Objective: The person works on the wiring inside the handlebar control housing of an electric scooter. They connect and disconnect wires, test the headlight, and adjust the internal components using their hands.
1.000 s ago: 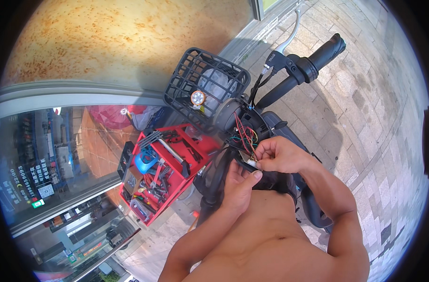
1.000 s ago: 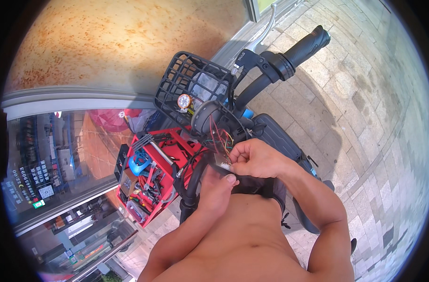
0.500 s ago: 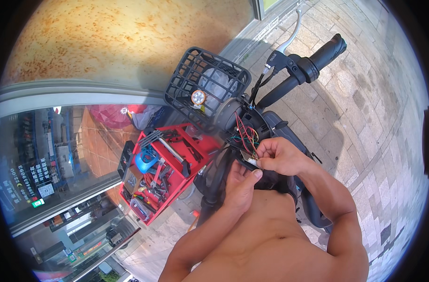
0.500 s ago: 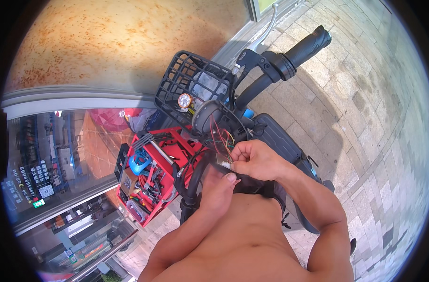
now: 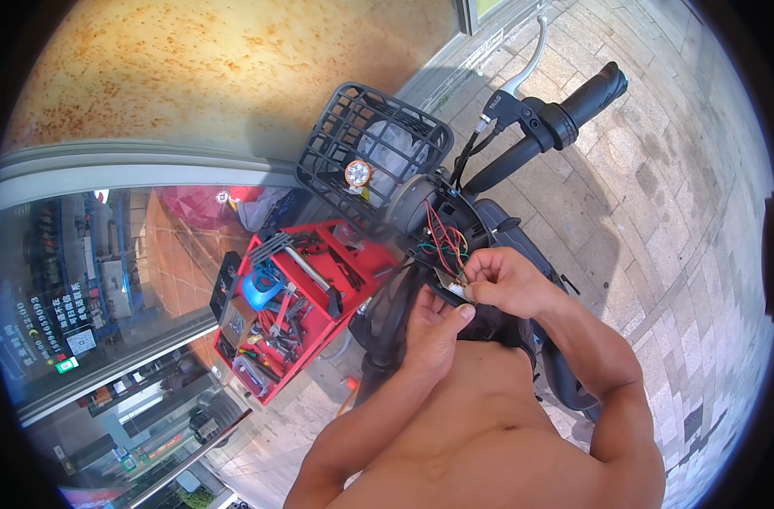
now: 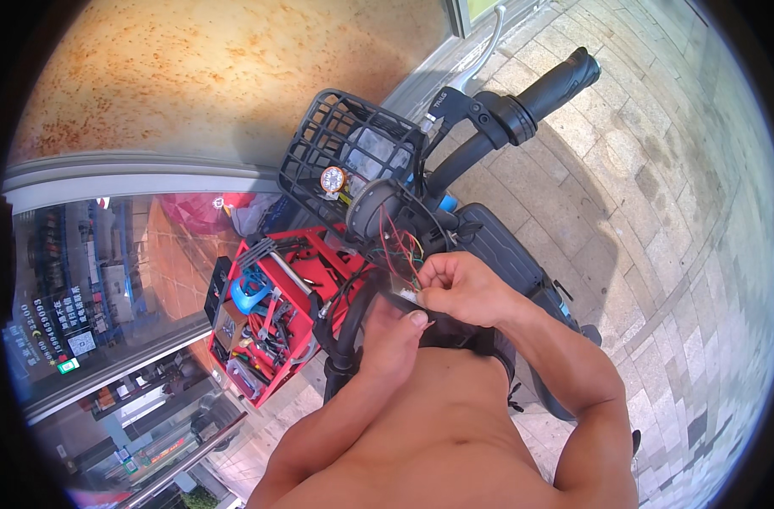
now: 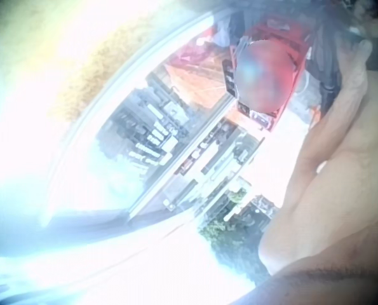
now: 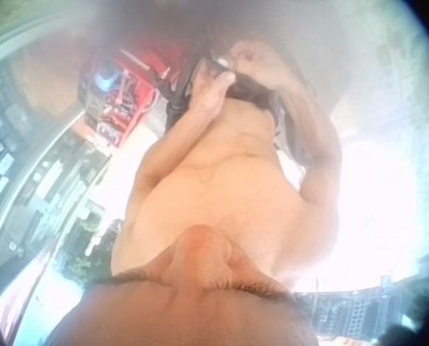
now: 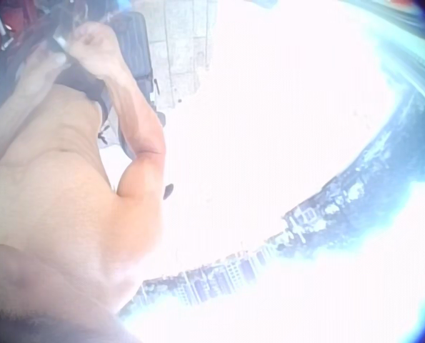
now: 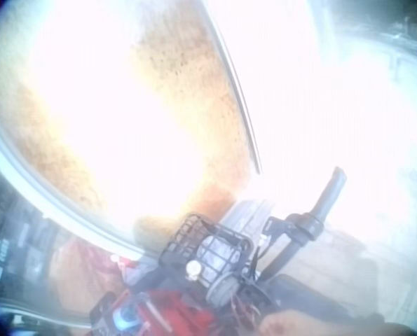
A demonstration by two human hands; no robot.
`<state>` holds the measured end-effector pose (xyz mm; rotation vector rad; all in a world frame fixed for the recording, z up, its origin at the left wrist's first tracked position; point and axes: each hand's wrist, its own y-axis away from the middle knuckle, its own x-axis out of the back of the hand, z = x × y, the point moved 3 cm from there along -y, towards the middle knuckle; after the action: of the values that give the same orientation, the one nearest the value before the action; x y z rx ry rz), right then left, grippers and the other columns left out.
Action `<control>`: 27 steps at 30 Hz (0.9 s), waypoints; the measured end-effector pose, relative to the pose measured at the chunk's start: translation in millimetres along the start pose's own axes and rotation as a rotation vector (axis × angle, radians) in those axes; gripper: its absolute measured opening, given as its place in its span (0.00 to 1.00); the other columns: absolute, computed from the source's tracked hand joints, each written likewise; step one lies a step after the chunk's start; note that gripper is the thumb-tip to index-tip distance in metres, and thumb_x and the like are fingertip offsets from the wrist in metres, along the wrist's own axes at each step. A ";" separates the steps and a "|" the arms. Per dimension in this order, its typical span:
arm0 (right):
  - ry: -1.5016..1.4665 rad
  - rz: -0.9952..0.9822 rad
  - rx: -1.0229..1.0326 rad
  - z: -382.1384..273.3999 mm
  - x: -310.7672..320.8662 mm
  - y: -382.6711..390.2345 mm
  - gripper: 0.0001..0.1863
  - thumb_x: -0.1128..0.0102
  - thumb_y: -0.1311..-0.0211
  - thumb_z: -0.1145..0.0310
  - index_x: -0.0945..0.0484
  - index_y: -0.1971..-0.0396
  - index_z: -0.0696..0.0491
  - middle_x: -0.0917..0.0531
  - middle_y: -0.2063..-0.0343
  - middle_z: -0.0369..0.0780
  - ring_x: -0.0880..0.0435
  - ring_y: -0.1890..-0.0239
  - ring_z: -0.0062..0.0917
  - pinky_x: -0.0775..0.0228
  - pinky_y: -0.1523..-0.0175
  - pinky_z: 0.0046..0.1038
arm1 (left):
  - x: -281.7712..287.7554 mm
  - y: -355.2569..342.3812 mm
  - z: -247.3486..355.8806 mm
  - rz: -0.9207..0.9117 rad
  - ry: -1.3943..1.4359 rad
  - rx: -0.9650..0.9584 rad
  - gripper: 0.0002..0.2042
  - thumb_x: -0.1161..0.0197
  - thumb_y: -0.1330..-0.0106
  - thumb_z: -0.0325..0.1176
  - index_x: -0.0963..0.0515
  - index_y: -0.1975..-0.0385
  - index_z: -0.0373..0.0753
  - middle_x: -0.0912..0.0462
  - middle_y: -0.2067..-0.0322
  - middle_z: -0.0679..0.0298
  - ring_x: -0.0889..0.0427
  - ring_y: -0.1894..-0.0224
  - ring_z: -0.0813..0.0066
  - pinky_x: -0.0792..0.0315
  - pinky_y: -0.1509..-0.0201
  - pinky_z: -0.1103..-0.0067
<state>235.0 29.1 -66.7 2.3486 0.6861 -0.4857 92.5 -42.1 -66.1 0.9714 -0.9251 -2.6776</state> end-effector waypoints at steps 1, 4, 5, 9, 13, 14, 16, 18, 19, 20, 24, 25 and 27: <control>-0.007 -0.002 0.014 -0.1 -0.1 0.3 0.02 0.37 0.41 0.78 0.22 0.70 0.56 0.23 0.79 0.28 0.30 0.79 0.06 0.42 0.75 0.14 | -0.7 0.1 0.4 0.008 -0.008 0.008 0.26 0.35 0.43 0.15 0.33 0.44 0.37 0.24 0.49 0.62 0.25 0.45 0.76 0.30 0.38 0.77; 0.015 -0.011 0.007 1.2 1.5 -0.4 0.03 0.37 0.41 0.78 0.22 0.70 0.56 0.23 0.79 0.28 0.30 0.79 0.06 0.41 0.75 0.14 | 0.7 -1.3 -1.1 0.020 -0.026 0.005 0.26 0.34 0.43 0.15 0.33 0.45 0.37 0.24 0.49 0.62 0.24 0.46 0.76 0.30 0.38 0.77; 0.019 -0.010 -0.008 0.2 1.0 -0.7 0.03 0.37 0.42 0.78 0.23 0.70 0.56 0.23 0.78 0.27 0.30 0.78 0.06 0.40 0.74 0.14 | 2.2 -1.7 -1.2 0.017 -0.044 -0.004 0.26 0.34 0.43 0.15 0.33 0.45 0.36 0.24 0.49 0.62 0.24 0.46 0.76 0.30 0.38 0.77; 0.099 -0.068 -0.067 -7.6 2.3 0.2 0.04 0.37 0.42 0.78 0.23 0.70 0.56 0.23 0.78 0.27 0.29 0.77 0.07 0.39 0.72 0.15 | 3.8 -0.5 0.5 0.004 -0.087 -0.027 0.25 0.35 0.43 0.15 0.32 0.45 0.36 0.24 0.49 0.63 0.25 0.45 0.76 0.31 0.38 0.77; 0.221 -0.133 -0.110 -14.4 4.5 -0.9 0.03 0.38 0.43 0.79 0.23 0.71 0.55 0.23 0.78 0.28 0.29 0.77 0.07 0.39 0.73 0.15 | 2.9 0.2 1.3 -0.005 -0.185 -0.055 0.27 0.35 0.42 0.15 0.33 0.42 0.36 0.24 0.49 0.64 0.25 0.46 0.76 0.31 0.38 0.78; 0.238 -0.133 -0.105 -16.3 4.1 -0.9 0.03 0.38 0.43 0.79 0.23 0.71 0.55 0.23 0.79 0.28 0.29 0.77 0.07 0.39 0.73 0.15 | 1.8 0.4 2.7 -0.002 -0.218 -0.066 0.27 0.36 0.42 0.15 0.34 0.41 0.36 0.25 0.48 0.64 0.24 0.46 0.77 0.31 0.39 0.78; 0.270 -0.134 -0.094 -18.8 2.4 -1.4 0.03 0.39 0.43 0.79 0.24 0.72 0.56 0.24 0.79 0.28 0.29 0.77 0.08 0.39 0.74 0.16 | -1.3 1.2 6.4 0.005 -0.284 -0.086 0.29 0.36 0.41 0.15 0.35 0.40 0.37 0.25 0.48 0.65 0.24 0.46 0.77 0.31 0.39 0.78; 0.300 -0.125 -0.068 -17.9 2.6 -2.9 0.04 0.40 0.44 0.80 0.25 0.72 0.56 0.24 0.79 0.28 0.29 0.77 0.08 0.39 0.74 0.16 | -1.5 0.9 7.6 -0.025 -0.325 -0.117 0.30 0.36 0.41 0.15 0.36 0.38 0.37 0.26 0.47 0.65 0.24 0.46 0.77 0.30 0.40 0.79; 0.317 -0.121 -0.055 -17.3 3.1 -3.8 0.04 0.40 0.44 0.80 0.25 0.72 0.56 0.24 0.79 0.28 0.29 0.77 0.08 0.39 0.74 0.16 | -1.9 0.7 8.0 -0.040 -0.344 -0.133 0.30 0.36 0.40 0.16 0.37 0.37 0.37 0.26 0.46 0.65 0.25 0.46 0.77 0.30 0.40 0.79; 0.304 -0.130 -0.062 -16.2 3.5 -4.4 0.04 0.40 0.44 0.80 0.25 0.72 0.56 0.24 0.79 0.28 0.29 0.77 0.08 0.39 0.74 0.16 | -2.0 0.5 8.3 -0.042 -0.338 -0.133 0.30 0.36 0.40 0.16 0.37 0.37 0.37 0.26 0.46 0.65 0.25 0.46 0.77 0.30 0.41 0.79; 0.254 -0.173 -0.059 -6.9 8.4 -8.4 0.04 0.40 0.43 0.80 0.26 0.71 0.56 0.24 0.79 0.29 0.28 0.77 0.09 0.38 0.73 0.16 | -3.3 0.5 10.2 -0.054 -0.328 -0.134 0.30 0.35 0.40 0.17 0.37 0.37 0.36 0.26 0.46 0.65 0.25 0.46 0.78 0.30 0.41 0.79; 0.242 -0.184 -0.051 -5.2 9.0 -9.4 0.04 0.40 0.43 0.80 0.26 0.71 0.56 0.24 0.79 0.29 0.28 0.77 0.09 0.38 0.73 0.16 | -3.5 0.6 10.8 -0.058 -0.329 -0.132 0.30 0.35 0.40 0.17 0.37 0.37 0.36 0.26 0.46 0.65 0.25 0.46 0.78 0.30 0.41 0.79; 0.192 -0.174 -0.087 -8.1 7.9 -8.4 0.04 0.40 0.42 0.79 0.25 0.70 0.56 0.23 0.79 0.30 0.27 0.76 0.09 0.38 0.73 0.16 | -6.6 2.6 13.3 -0.023 -0.338 -0.116 0.23 0.38 0.38 0.20 0.33 0.43 0.37 0.25 0.50 0.65 0.25 0.49 0.79 0.28 0.45 0.77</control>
<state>237.8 42.8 -68.6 2.2834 0.9875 -0.3002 89.2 -35.3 -53.0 0.5170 -0.8026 -2.9329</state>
